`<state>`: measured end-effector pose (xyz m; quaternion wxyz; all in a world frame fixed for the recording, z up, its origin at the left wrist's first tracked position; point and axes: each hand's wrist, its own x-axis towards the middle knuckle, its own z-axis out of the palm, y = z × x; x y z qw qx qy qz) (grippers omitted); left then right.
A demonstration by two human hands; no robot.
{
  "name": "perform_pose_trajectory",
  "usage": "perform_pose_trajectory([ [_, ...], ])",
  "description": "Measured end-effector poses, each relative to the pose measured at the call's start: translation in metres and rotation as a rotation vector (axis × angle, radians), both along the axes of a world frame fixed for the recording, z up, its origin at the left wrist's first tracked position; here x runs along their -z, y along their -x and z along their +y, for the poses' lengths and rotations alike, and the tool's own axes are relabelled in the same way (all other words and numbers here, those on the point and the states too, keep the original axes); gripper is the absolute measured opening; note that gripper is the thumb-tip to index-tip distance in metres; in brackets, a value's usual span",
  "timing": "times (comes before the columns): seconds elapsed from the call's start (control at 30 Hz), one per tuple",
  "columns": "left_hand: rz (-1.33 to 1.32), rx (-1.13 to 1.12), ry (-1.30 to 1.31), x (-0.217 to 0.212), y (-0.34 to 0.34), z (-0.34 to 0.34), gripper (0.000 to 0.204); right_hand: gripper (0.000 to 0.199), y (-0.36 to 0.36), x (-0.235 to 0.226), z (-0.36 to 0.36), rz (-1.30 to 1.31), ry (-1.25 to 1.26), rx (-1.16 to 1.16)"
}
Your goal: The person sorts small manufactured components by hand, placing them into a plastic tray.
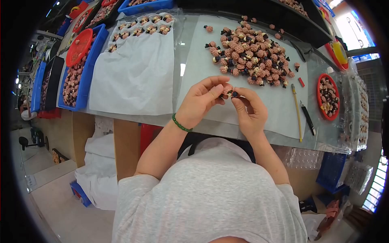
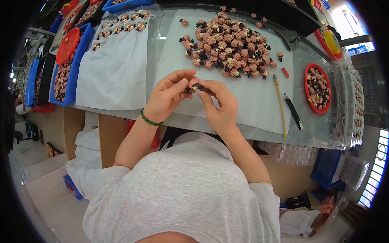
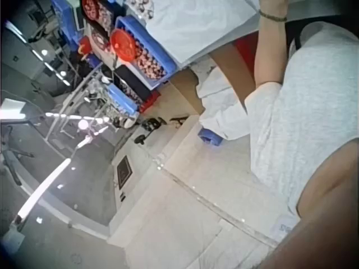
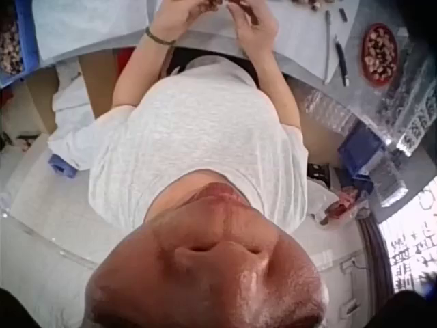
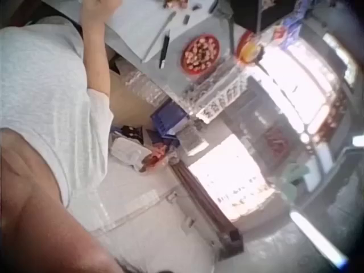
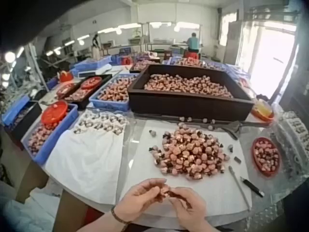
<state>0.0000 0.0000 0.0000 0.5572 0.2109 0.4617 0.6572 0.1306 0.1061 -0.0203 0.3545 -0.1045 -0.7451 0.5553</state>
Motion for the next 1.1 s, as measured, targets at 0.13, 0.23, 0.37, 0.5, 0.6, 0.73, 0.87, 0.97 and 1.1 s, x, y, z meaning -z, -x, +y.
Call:
perform_pose_trajectory([
  [0.13, -0.226, -0.159, -0.124, -0.009, 0.002, -0.001, 0.031, 0.021, 0.001, -0.012, 0.003, -0.075, 0.159, 0.013],
  [0.23, -0.012, -0.203, -0.068, -0.008, 0.006, -0.002, 0.028, 0.02, 0.005, -0.02, 0.002, -0.129, 0.178, -0.036],
  [0.37, 0.205, -0.158, -0.096, -0.001, 0.001, -0.005, 0.031, 0.018, 0.016, -0.024, -0.007, -0.166, 0.231, 0.001],
  [0.5, 0.395, -0.201, -0.138, -0.006, -0.008, -0.012, 0.038, 0.016, 0.019, -0.021, -0.011, -0.124, 0.285, -0.01],
  [0.6, 0.445, -0.222, -0.118, -0.01, -0.002, -0.017, 0.035, 0.023, 0.017, -0.021, -0.013, -0.164, 0.408, -0.08],
  [0.73, 0.757, -0.377, 0.014, -0.037, 0.041, -0.027, 0.032, 0.033, 0.019, -0.028, -0.015, -0.143, 0.403, -0.074],
  [0.87, 1.371, -0.749, 0.297, -0.039, 0.163, -0.049, 0.03, 0.031, 0.014, -0.027, -0.014, -0.153, 0.397, -0.074],
  [0.97, 1.701, -0.737, 0.777, -0.027, 0.23, -0.063, 0.022, 0.03, 0.011, -0.026, -0.013, -0.16, 0.404, -0.039],
  [1.1, 1.769, -0.47, 1.11, 0.0, 0.258, -0.061, 0.022, 0.029, 0.01, -0.021, -0.006, -0.163, 0.421, -0.018],
])
